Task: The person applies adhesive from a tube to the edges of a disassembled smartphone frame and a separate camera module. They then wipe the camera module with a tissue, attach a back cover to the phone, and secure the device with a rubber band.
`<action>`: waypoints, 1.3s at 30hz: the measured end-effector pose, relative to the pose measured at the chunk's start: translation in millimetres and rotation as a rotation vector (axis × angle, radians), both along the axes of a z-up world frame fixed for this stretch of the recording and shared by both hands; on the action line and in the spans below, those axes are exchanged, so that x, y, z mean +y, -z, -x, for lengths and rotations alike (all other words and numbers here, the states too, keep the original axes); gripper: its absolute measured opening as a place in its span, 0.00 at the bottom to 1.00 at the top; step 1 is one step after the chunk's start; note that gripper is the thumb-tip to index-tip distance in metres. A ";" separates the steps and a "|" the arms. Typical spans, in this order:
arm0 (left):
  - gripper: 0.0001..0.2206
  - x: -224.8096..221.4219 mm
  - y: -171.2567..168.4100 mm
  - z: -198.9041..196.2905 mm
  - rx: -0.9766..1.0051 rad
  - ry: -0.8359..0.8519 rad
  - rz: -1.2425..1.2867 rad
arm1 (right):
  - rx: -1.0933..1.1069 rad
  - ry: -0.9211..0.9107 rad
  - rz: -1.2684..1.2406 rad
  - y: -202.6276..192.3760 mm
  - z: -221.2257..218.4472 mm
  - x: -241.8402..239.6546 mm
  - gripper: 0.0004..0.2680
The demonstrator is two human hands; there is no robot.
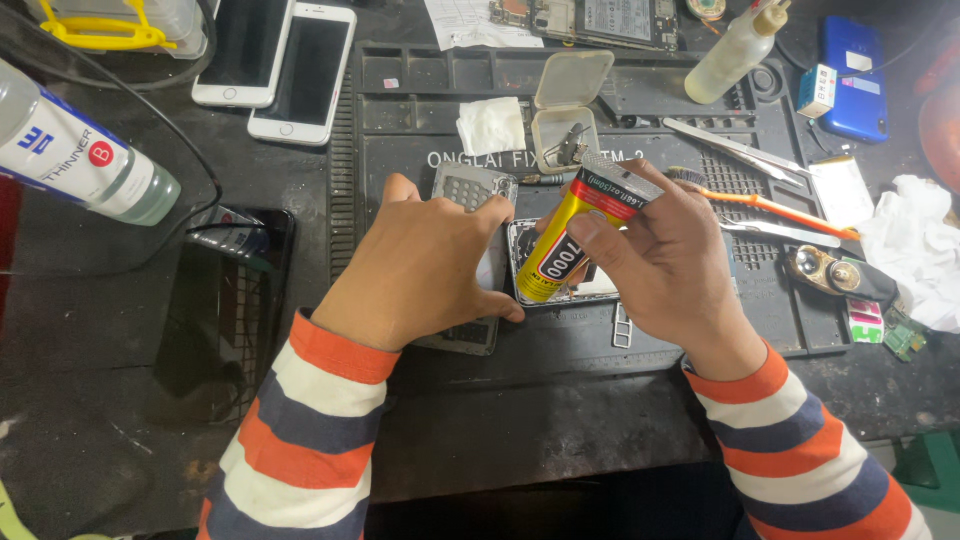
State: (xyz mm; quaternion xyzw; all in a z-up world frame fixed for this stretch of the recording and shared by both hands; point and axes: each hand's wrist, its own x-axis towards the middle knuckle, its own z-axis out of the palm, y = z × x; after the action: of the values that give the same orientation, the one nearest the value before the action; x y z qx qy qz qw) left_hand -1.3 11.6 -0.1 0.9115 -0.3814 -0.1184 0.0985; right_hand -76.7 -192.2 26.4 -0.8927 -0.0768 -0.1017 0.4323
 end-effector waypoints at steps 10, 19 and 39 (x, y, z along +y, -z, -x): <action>0.41 -0.2 0.0 0.7 0.003 -0.003 -0.017 | -0.024 -0.039 0.046 -9.3 1.3 1.7 0.10; 0.40 -0.3 1.2 0.7 0.014 -0.002 -0.017 | 0.014 -0.005 -0.036 -12.3 0.6 3.0 0.09; 0.43 -3.2 -5.0 2.2 -0.006 -0.009 -0.002 | -0.063 0.038 -0.012 2.2 -9.8 -6.6 0.14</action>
State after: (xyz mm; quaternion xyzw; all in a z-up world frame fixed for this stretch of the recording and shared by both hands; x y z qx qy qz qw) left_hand -3.5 8.3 4.9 0.9136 -0.3776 -0.1154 0.0970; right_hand -66.8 -198.8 24.2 -0.8878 -0.0727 -0.1382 0.4329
